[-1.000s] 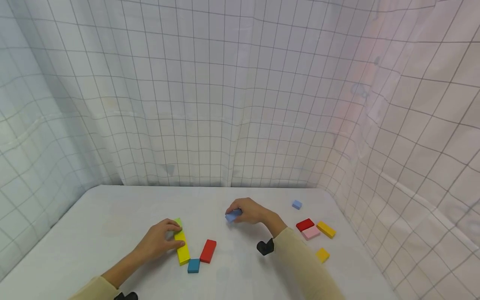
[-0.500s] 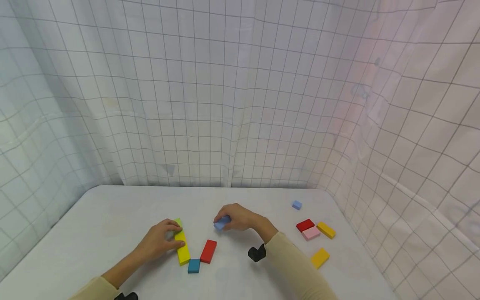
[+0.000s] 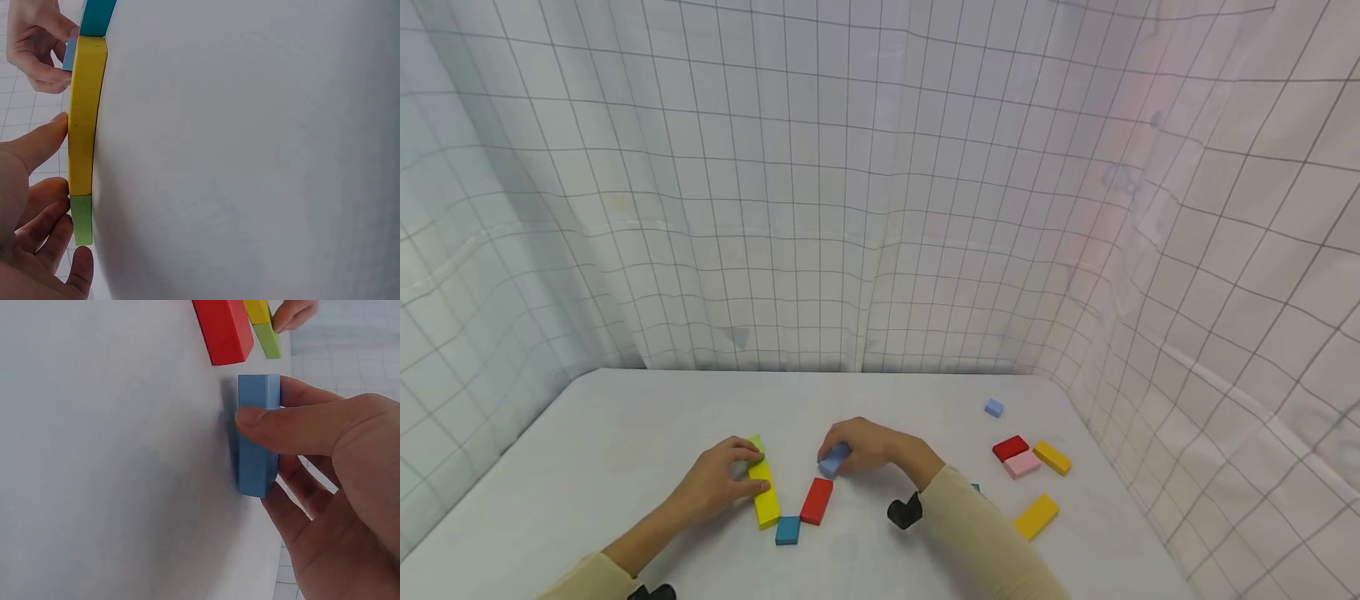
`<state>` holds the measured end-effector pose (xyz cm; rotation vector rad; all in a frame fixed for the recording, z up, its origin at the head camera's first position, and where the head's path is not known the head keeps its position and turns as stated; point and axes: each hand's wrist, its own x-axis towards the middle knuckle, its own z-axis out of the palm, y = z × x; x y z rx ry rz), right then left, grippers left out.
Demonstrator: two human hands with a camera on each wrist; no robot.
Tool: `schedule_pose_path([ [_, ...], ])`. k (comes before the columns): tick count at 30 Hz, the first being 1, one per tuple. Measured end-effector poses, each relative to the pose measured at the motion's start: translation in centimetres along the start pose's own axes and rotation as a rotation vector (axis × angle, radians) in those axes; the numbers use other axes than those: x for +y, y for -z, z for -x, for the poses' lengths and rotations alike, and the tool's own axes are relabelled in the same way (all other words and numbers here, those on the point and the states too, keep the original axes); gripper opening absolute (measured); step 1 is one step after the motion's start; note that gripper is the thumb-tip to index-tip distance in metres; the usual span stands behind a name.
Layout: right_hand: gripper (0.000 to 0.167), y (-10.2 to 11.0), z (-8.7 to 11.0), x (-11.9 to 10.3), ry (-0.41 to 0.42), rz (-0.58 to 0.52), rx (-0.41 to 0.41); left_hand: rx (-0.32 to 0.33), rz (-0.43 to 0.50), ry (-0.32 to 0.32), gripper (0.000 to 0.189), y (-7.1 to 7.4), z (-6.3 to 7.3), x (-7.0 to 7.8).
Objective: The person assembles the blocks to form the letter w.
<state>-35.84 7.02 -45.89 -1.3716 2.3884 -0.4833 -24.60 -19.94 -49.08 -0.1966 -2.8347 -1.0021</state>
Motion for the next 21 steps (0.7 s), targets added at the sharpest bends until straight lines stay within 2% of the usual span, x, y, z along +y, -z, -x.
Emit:
schedule_pose_path([
  [6, 0.038, -0.4, 0.2, 0.2, 0.026, 0.021, -0.030, 0.005, 0.014, 0.011, 0.041, 0.0, 0.0, 0.1],
  [9, 0.045, 0.0, 1.1, 0.4, -0.012, -0.008, 0.032, 0.003, 0.014, 0.012, 0.041, -0.1, -0.1, 0.2],
  [13, 0.046, 0.2, 2.3, 0.8, -0.097, -0.125, 0.139, -0.002, 0.007, 0.022, 0.042, -0.2, -0.1, 0.2],
  [16, 0.043, -0.1, 2.6, 1.0, -0.141, -0.192, 0.172, -0.004, 0.005, 0.015, 0.042, -0.1, -0.1, 0.2],
  [21, 0.034, -1.2, 2.2, 1.6, -0.191, -0.226, 0.202, -0.006, 0.001, 0.008, 0.042, 0.0, -0.2, 0.1],
])
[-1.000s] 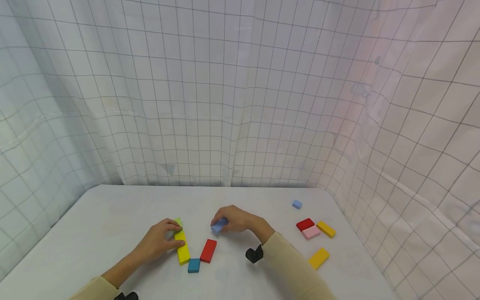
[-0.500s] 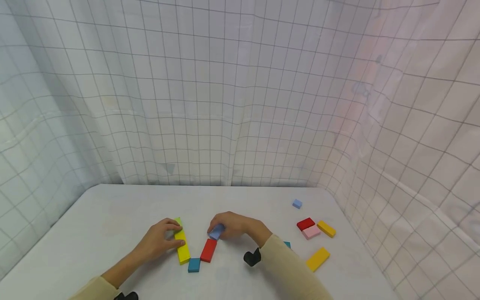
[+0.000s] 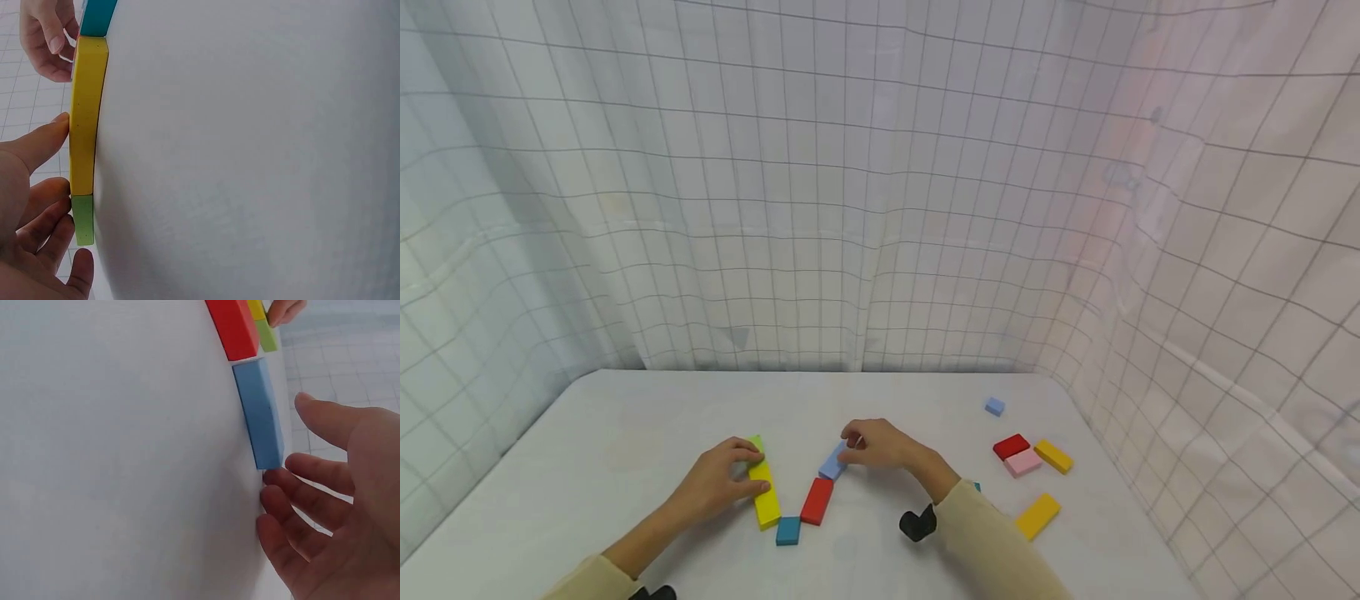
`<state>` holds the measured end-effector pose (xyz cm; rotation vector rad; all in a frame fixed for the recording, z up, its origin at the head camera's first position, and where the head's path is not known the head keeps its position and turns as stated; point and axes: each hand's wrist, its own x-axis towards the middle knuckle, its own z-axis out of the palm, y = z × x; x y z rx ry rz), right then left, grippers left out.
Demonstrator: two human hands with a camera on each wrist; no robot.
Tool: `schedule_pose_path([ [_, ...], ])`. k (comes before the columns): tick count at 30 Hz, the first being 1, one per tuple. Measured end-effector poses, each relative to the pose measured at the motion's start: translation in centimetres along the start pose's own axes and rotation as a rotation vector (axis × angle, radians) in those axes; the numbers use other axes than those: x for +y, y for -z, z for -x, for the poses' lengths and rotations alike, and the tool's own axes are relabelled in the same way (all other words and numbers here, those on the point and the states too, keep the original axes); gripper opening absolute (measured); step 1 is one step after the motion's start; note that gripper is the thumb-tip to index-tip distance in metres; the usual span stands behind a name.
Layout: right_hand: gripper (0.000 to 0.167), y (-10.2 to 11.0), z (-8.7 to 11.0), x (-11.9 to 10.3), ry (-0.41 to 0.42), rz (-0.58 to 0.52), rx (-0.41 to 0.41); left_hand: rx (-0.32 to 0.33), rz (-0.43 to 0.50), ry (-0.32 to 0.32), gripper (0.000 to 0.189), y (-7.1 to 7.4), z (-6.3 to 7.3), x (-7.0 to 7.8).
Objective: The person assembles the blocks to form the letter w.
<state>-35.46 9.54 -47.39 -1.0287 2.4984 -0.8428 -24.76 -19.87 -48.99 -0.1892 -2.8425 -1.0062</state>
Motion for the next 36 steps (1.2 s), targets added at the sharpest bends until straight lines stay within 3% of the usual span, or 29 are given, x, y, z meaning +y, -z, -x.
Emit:
schedule_pose_path([
  [21, 0.030, -2.0, -0.1, 0.7, -0.058, -0.041, 0.078, 0.004, -0.009, 0.005, 0.043, 0.0, 0.1, 0.0],
  [36, 0.035, -2.3, 0.3, 0.9, 0.005, -0.010, 0.099, -0.005, 0.000, 0.010, 0.043, 0.0, -0.1, -0.1],
])
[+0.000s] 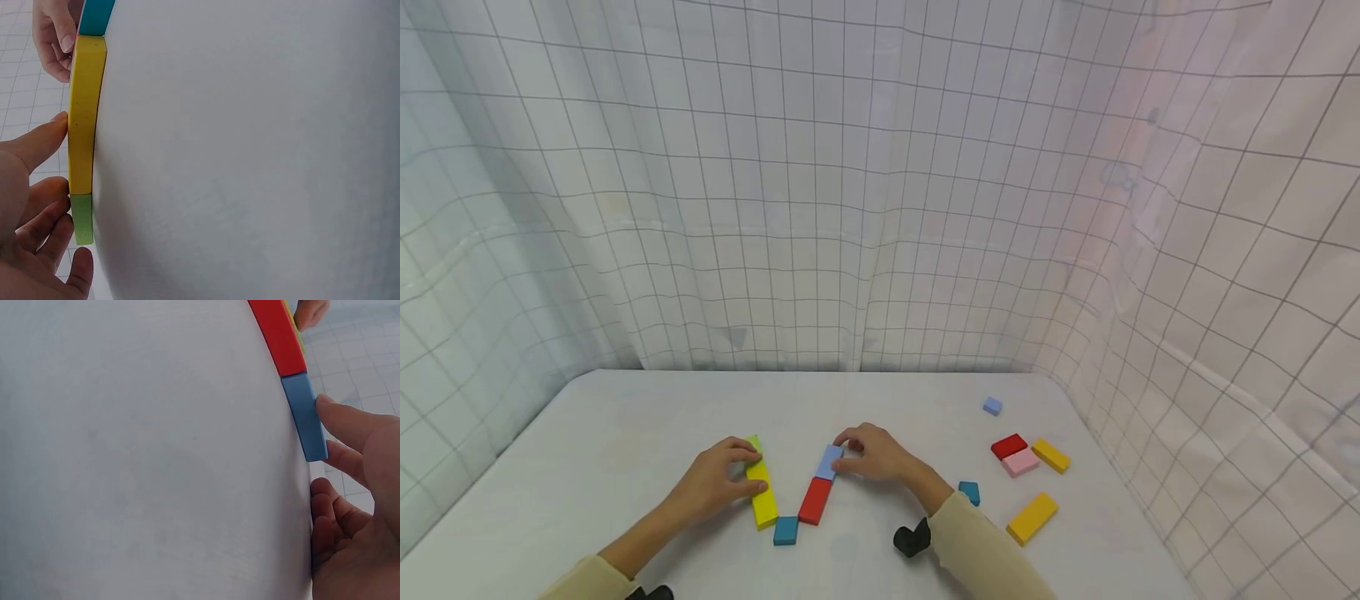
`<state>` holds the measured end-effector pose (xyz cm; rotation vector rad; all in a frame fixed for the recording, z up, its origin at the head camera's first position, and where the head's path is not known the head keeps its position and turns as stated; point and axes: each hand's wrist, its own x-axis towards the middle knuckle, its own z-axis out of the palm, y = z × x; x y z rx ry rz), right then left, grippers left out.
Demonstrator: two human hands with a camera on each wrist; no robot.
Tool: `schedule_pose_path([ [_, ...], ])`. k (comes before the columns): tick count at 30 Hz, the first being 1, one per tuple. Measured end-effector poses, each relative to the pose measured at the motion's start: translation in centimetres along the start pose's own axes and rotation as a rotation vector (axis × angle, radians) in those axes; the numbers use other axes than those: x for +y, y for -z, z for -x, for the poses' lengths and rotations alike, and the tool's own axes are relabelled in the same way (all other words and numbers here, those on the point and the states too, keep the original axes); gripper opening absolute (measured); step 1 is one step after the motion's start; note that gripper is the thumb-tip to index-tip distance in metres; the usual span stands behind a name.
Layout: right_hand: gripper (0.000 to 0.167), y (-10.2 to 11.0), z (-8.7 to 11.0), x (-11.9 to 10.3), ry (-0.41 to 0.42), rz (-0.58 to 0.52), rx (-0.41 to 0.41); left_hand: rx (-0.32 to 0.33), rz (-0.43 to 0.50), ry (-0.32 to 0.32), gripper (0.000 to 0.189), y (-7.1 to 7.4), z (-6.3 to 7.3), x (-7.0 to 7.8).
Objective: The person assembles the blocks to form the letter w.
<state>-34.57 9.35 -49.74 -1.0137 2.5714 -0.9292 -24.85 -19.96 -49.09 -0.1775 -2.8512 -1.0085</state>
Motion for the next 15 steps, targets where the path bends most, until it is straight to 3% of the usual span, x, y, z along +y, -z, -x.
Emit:
schedule_pose_path([
  [15, 0.035, -0.09, 0.16, -0.50, 0.039, 0.019, 0.015, 0.000, 0.001, -0.001, 0.043, 0.16, 0.07, 0.06],
])
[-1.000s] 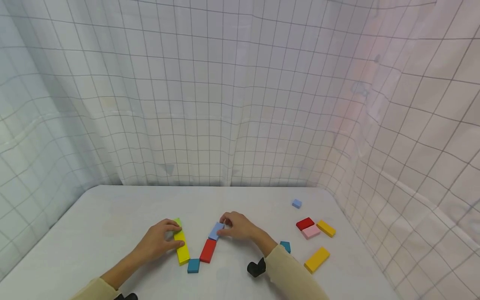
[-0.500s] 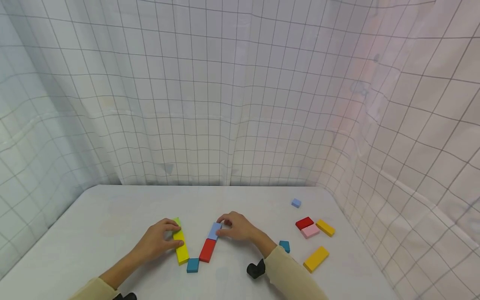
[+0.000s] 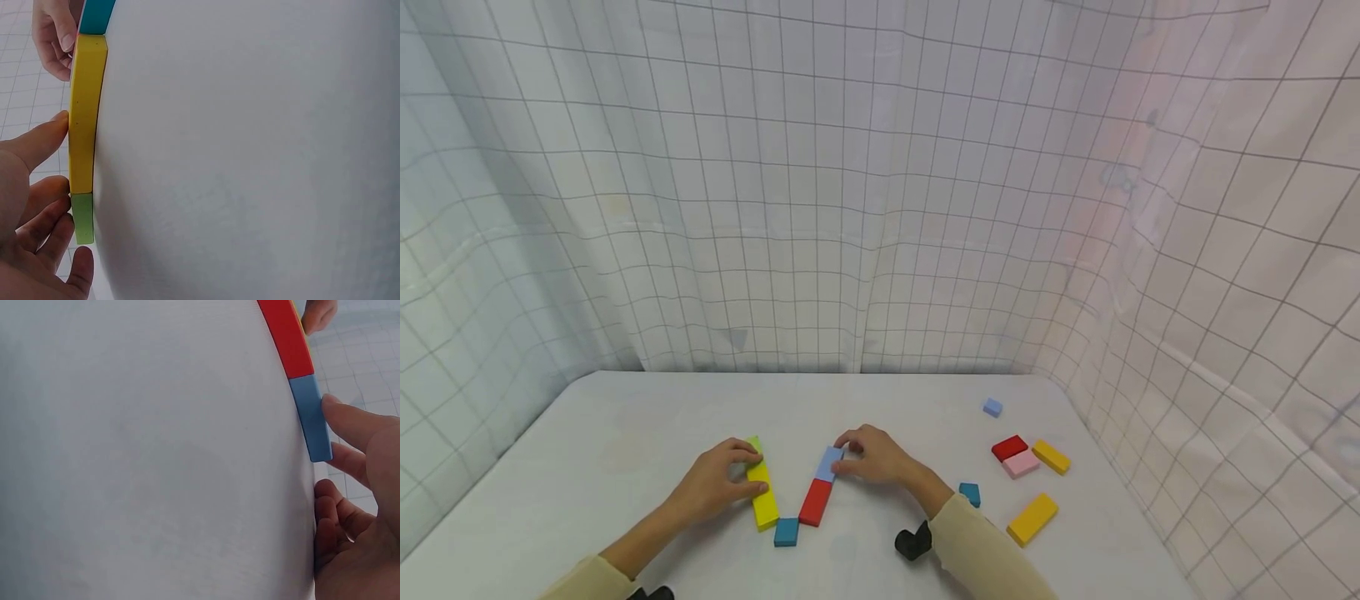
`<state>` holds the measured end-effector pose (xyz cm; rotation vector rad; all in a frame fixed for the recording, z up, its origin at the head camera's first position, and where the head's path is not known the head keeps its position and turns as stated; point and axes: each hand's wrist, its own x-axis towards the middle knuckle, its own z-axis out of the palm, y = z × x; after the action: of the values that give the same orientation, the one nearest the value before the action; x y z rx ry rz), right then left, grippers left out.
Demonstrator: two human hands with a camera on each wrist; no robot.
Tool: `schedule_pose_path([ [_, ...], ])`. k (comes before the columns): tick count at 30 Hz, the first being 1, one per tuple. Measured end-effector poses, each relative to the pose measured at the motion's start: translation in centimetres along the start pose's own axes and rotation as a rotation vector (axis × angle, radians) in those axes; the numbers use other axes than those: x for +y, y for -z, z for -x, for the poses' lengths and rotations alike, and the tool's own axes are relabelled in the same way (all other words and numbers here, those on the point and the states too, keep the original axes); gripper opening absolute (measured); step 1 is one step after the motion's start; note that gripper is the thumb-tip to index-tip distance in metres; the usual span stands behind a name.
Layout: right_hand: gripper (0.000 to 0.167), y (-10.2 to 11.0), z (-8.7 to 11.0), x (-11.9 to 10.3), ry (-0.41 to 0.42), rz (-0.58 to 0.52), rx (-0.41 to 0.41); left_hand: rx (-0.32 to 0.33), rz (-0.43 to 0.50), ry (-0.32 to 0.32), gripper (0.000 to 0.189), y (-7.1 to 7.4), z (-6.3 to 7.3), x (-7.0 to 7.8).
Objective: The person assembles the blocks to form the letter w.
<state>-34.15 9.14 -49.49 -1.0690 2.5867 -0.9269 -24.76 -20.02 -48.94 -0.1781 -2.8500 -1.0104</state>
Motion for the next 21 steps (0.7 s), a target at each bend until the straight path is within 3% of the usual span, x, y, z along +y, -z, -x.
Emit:
schedule_pose_path([
  [21, 0.042, 0.14, 0.13, 0.08, -0.020, -0.003, -0.007, -0.032, -0.027, -0.056, 0.041, 0.41, -0.34, -0.09],
])
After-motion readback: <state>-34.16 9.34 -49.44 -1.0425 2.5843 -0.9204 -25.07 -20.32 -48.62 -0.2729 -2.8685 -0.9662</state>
